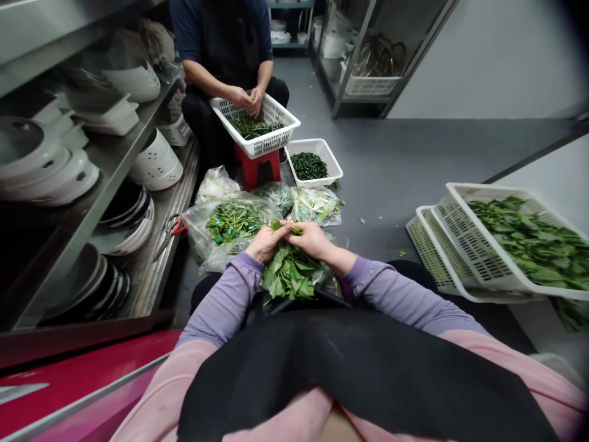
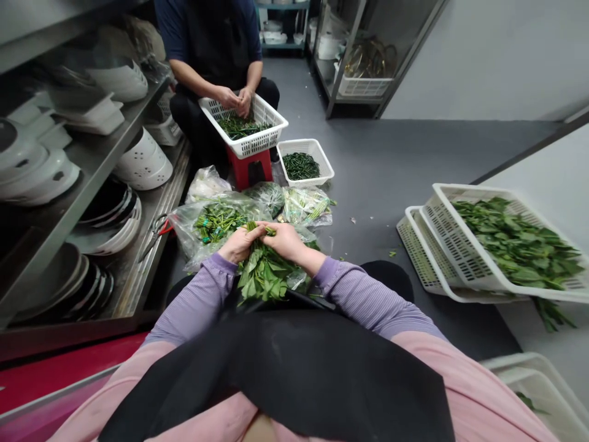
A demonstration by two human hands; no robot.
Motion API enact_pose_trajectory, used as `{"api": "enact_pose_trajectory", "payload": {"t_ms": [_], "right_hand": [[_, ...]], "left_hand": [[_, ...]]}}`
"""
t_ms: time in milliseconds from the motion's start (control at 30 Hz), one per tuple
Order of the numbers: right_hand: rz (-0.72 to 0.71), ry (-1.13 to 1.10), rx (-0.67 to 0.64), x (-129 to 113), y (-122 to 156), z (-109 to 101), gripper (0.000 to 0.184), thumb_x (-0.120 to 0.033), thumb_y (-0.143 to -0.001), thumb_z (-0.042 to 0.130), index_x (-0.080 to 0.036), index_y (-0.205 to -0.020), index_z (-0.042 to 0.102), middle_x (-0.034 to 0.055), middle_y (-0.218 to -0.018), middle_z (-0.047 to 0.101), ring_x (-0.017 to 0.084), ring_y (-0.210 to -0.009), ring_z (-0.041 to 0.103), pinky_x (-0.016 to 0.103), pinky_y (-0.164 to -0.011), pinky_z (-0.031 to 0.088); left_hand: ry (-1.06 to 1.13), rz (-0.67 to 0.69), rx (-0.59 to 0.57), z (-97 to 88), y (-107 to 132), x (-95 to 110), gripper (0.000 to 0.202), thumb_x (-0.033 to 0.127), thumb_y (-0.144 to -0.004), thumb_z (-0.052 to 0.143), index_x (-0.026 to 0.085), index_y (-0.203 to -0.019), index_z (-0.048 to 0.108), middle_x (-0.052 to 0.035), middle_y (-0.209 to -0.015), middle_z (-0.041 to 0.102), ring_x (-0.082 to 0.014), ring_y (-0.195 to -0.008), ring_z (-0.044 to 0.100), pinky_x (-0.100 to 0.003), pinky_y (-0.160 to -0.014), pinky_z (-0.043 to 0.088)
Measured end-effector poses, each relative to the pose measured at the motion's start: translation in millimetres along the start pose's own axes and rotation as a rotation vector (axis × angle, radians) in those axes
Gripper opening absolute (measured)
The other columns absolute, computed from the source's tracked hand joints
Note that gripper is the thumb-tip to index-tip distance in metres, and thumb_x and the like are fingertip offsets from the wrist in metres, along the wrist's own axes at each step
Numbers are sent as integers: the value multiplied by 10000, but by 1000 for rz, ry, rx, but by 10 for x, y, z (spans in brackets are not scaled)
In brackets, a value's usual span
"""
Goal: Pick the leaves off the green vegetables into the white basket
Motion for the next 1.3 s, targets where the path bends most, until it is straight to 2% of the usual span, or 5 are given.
{"api": "enact_pose_trajectory", "payload": {"t_ms": [133,433,767,967,1300], "right_hand": [[194,-341,18,157,11,-18,300,-354,-640,652,-119,-826,678,49,-769,689,179,-712,616,304,-695,475],[34,55,347,181,125,-129,201,-353,-704,563,-158,-687,608,-20,-592,527,112,-582,440,252,-608,361],[9,-247,383,210,43,-1027,344,-514,-674,631,-183,-741,565,-19,-652,537,114,-594,471,257,-605,393],[66,175,-399,-48,35,-642,298,-435,-701,615,-144,-755,648,-21,-639,554,107,-602,466,249,-612,368],[325,-530,-619,135,212,-230,326,-434,-674,673,-142,-817,658,35,-746,651,132,-639,575,284,-663,471]], "left_hand": [[-7,-36,-62,10,29,25,494,239,-495,829,110,-938,654,-59,-813,694,-169,-732,635,-330,-788,464],[-270,155,79,-5,16,58,282,269,-570,737,111,-787,651,-21,-686,647,-116,-634,571,-264,-688,451],[-983,186,258,-344,-55,300,239,350,-593,711,130,-633,627,-4,-524,536,-123,-542,479,-251,-578,382],[-796,277,-91,19,75,257,449,448,-743,605,116,-1044,639,5,-585,545,-99,-544,471,-230,-563,380],[-659,368,-16,40,126,287,301,416,-689,674,132,-738,589,-15,-588,587,-117,-557,536,-249,-598,417]]}}
Point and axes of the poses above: each hand's wrist, its own y-axis away from the middle knuckle, its own z-axis out of the palm, x = y × z, the point moved 3 cm from there along -y, towards the middle knuckle
